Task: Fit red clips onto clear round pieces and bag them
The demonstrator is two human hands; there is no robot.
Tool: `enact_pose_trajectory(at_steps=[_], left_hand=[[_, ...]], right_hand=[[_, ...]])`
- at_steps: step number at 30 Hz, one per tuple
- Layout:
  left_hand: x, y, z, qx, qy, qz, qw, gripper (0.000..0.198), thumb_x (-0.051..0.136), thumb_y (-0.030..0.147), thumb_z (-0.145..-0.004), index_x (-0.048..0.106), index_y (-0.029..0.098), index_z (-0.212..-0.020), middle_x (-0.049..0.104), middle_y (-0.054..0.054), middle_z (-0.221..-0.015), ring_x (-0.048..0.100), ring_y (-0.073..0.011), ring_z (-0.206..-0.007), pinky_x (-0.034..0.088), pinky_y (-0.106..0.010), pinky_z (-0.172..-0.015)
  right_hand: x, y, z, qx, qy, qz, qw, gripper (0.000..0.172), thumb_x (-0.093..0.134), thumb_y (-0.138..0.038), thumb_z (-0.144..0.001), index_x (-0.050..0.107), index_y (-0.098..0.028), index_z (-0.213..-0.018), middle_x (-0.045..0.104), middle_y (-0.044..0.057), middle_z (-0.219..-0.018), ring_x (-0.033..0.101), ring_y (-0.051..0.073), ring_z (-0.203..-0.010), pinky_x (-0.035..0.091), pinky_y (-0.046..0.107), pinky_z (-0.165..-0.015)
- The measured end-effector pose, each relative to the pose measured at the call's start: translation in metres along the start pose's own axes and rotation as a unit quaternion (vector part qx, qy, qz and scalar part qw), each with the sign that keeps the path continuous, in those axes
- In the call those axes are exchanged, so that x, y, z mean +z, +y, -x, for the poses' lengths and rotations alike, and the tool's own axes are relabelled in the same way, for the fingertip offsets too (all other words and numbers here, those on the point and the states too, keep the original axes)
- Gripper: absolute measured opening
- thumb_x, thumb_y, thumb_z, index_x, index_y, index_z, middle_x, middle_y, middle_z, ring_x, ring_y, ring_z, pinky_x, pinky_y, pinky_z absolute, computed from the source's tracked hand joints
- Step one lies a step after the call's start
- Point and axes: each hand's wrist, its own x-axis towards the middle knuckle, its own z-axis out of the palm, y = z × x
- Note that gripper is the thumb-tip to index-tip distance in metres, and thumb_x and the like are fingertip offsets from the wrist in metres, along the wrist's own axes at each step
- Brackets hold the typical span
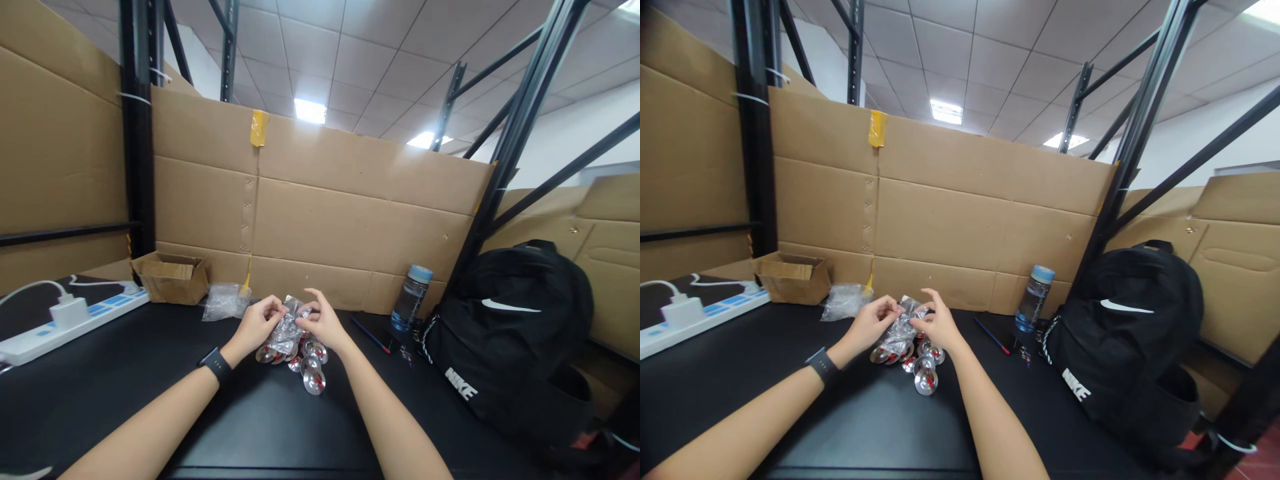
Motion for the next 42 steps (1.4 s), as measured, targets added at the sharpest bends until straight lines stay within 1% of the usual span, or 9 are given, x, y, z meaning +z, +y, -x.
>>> enact_pose_trajectory(at_steps=[7,10,14,18,24,30,33,37,42], left_hand=[[0.002,0.007,0.004,0.008,-0.123,-0.01,0.992,0.034,0.063,0.033,-0.089,0.069,0.019,-0.118,0.071,-0.01,-0.118,0.071,-0.0204,-0.09,0.057,-0.033,-0.081],[0.001,0.005,0.002,0.006,-0.106,-0.005,0.994,0.032,0.062,0.033,-0.089,0.072,0.019,-0.115,0.072,-0.01,-0.118,0.071,-0.0226,-0.095,0.057,-0.036,-0.086],[-0.004,-0.001,-0.002,-0.007,-0.042,-0.005,0.999,0.031,0.064,0.033,-0.087,0.074,0.018,-0.112,0.074,-0.011,-0.115,0.071,-0.0247,-0.098,0.057,-0.039,-0.089],[-0.009,-0.004,-0.003,-0.015,-0.027,-0.013,0.999,0.036,0.064,0.035,-0.088,0.071,0.017,-0.118,0.076,-0.01,-0.103,0.073,-0.0229,-0.086,0.059,-0.037,-0.082],[-0.005,-0.005,-0.001,-0.041,-0.101,0.033,0.993,0.049,0.065,0.04,-0.088,0.064,0.013,-0.128,0.076,-0.011,-0.098,0.072,-0.022,-0.084,0.058,-0.034,-0.08],[-0.006,-0.009,-0.001,-0.038,-0.089,-0.015,0.995,0.045,0.064,0.038,-0.087,0.066,0.014,-0.125,0.075,-0.009,-0.089,0.069,-0.0197,-0.074,0.055,-0.03,-0.07],[-0.007,-0.011,-0.001,-0.041,-0.096,-0.035,0.994,0.047,0.064,0.037,-0.087,0.064,0.014,-0.128,0.073,-0.006,-0.081,0.066,-0.0184,-0.068,0.054,-0.029,-0.066],[-0.007,-0.008,-0.001,-0.002,-0.079,-0.073,0.994,0.04,0.06,0.037,-0.089,0.065,0.017,-0.124,0.071,-0.011,-0.107,0.068,-0.0228,-0.093,0.056,-0.035,-0.082],[-0.011,0.004,0.001,0.119,-0.012,-0.234,0.965,0.034,0.065,0.04,-0.087,0.067,0.025,-0.118,0.055,-0.009,-0.133,0.05,-0.0277,-0.126,0.039,-0.046,-0.11]], right_hand=[[-0.001,0.004,-0.001,-0.014,0.018,-0.042,0.999,0.044,0.073,-0.028,-0.074,0.043,-0.025,-0.107,0.069,0.001,-0.097,0.059,0.009,-0.057,0.049,0.022,-0.056],[-0.005,0.005,-0.003,-0.002,-0.005,-0.033,0.999,0.03,0.073,-0.027,-0.072,0.052,-0.021,-0.093,0.069,0.004,-0.103,0.062,0.01,-0.062,0.051,0.024,-0.061],[-0.007,0.008,-0.006,0.02,-0.006,-0.017,1.0,0.017,0.073,-0.025,-0.07,0.068,-0.016,-0.084,0.072,0.005,-0.088,0.066,0.016,-0.073,0.054,0.031,-0.074],[-0.006,0.01,-0.006,0.037,0.026,-0.005,0.999,0.023,0.074,-0.029,-0.072,0.077,-0.015,-0.089,0.075,0.007,-0.086,0.068,0.02,-0.076,0.054,0.034,-0.078],[-0.008,0.013,-0.006,0.027,0.033,-0.019,0.999,0.029,0.076,-0.032,-0.072,0.077,-0.014,-0.095,0.072,0.005,-0.07,0.064,0.017,-0.061,0.052,0.031,-0.065],[-0.009,0.014,-0.01,-0.039,0.066,0.022,0.997,0.024,0.078,-0.026,-0.07,0.08,-0.018,-0.093,0.071,0.006,-0.084,0.066,0.017,-0.073,0.053,0.03,-0.073],[-0.006,0.012,-0.007,-0.023,0.046,0.007,0.999,0.033,0.075,-0.024,-0.07,0.078,-0.018,-0.102,0.07,0.006,-0.094,0.064,0.014,-0.069,0.052,0.027,-0.065],[-0.002,0.008,-0.003,0.016,-0.005,-0.001,1.0,0.041,0.072,-0.022,-0.071,0.075,-0.015,-0.112,0.07,0.009,-0.106,0.061,0.011,-0.062,0.049,0.025,-0.059],[-0.003,0.004,-0.001,0.063,0.005,0.027,0.998,0.064,0.072,-0.019,-0.071,0.06,-0.01,-0.133,0.07,0.003,-0.075,0.06,0.013,-0.058,0.049,0.026,-0.06]])
